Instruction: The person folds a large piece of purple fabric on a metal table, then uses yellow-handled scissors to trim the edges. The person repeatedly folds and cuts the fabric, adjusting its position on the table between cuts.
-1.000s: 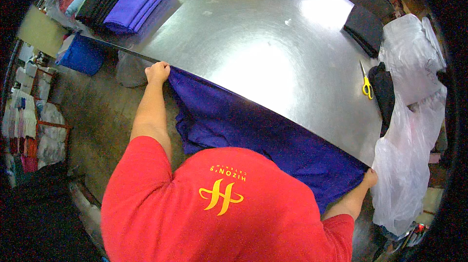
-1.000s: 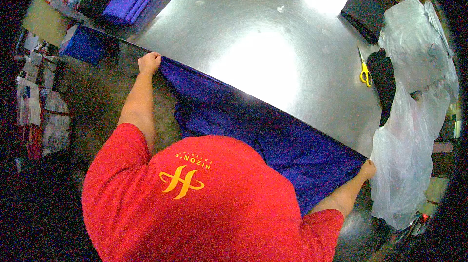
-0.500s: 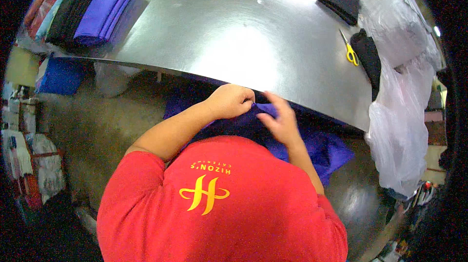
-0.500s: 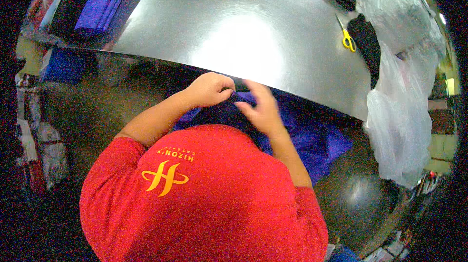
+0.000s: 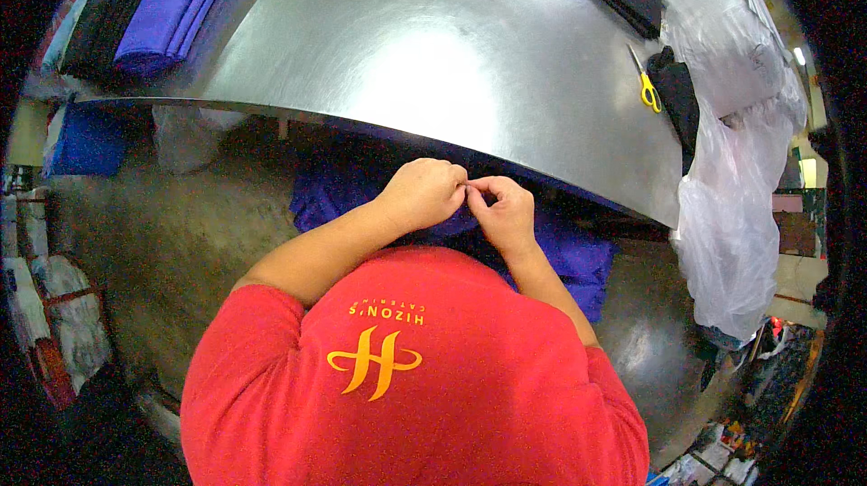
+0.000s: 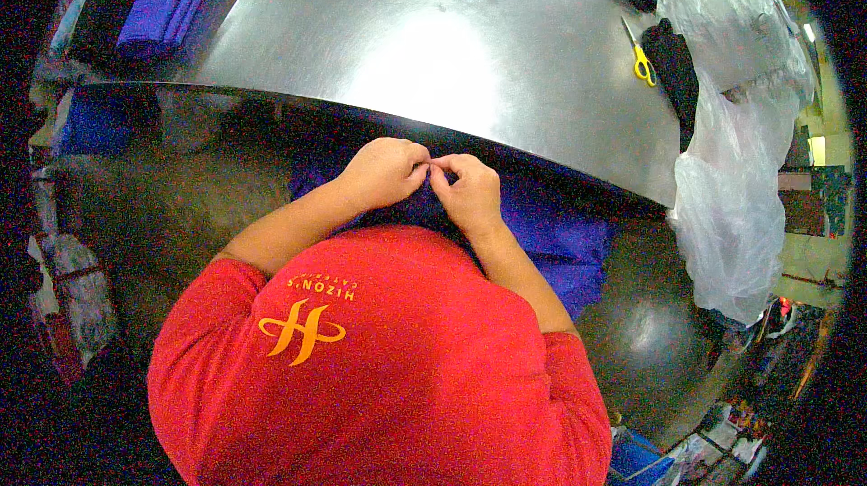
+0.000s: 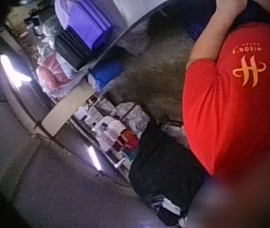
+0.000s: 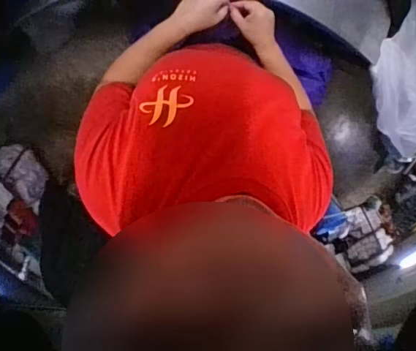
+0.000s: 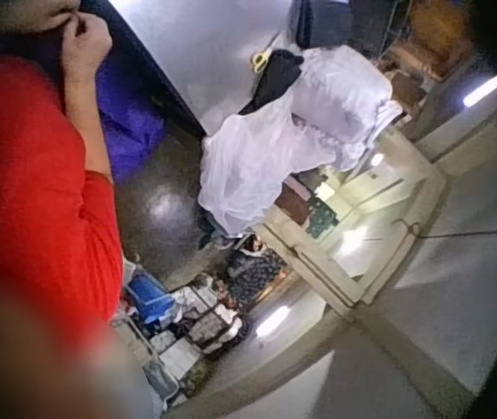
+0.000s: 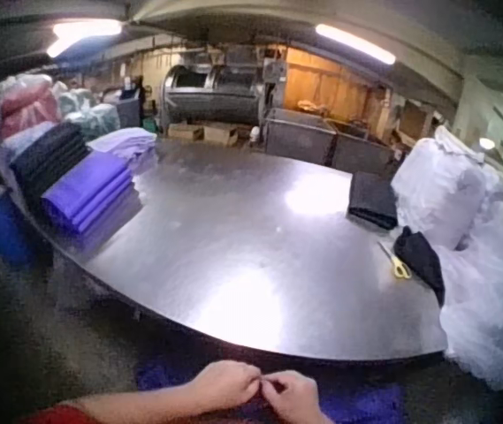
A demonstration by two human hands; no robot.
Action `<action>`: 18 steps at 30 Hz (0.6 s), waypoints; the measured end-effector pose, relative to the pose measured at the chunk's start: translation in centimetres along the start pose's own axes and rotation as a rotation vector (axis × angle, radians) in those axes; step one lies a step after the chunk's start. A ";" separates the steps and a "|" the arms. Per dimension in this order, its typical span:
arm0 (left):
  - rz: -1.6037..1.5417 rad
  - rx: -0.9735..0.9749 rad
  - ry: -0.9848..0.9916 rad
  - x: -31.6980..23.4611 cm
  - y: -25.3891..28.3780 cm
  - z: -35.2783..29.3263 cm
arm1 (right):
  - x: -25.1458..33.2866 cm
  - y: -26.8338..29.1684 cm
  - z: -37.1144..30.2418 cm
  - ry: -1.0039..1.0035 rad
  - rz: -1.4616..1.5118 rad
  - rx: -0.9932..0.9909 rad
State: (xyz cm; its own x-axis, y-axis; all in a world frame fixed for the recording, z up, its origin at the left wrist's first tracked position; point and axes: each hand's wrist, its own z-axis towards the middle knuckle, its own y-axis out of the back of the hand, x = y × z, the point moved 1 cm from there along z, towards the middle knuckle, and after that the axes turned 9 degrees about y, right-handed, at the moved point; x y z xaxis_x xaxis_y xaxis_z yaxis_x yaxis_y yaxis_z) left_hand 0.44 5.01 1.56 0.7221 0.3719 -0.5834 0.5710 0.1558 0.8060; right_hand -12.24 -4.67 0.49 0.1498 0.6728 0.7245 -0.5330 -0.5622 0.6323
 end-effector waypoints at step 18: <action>-0.405 0.025 0.436 24.8 -10.8 -5.1 | 0.6 45.8 -12.8 0.034 -0.886 -1.308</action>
State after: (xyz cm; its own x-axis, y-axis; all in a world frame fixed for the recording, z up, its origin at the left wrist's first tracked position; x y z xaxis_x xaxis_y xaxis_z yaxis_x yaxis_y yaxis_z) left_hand 10.14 17.23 -21.08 0.2206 0.6294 -0.7451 0.7806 0.3441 0.5218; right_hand -47.19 -23.88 26.39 0.7830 0.5693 0.2506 -0.6132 0.7742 0.1571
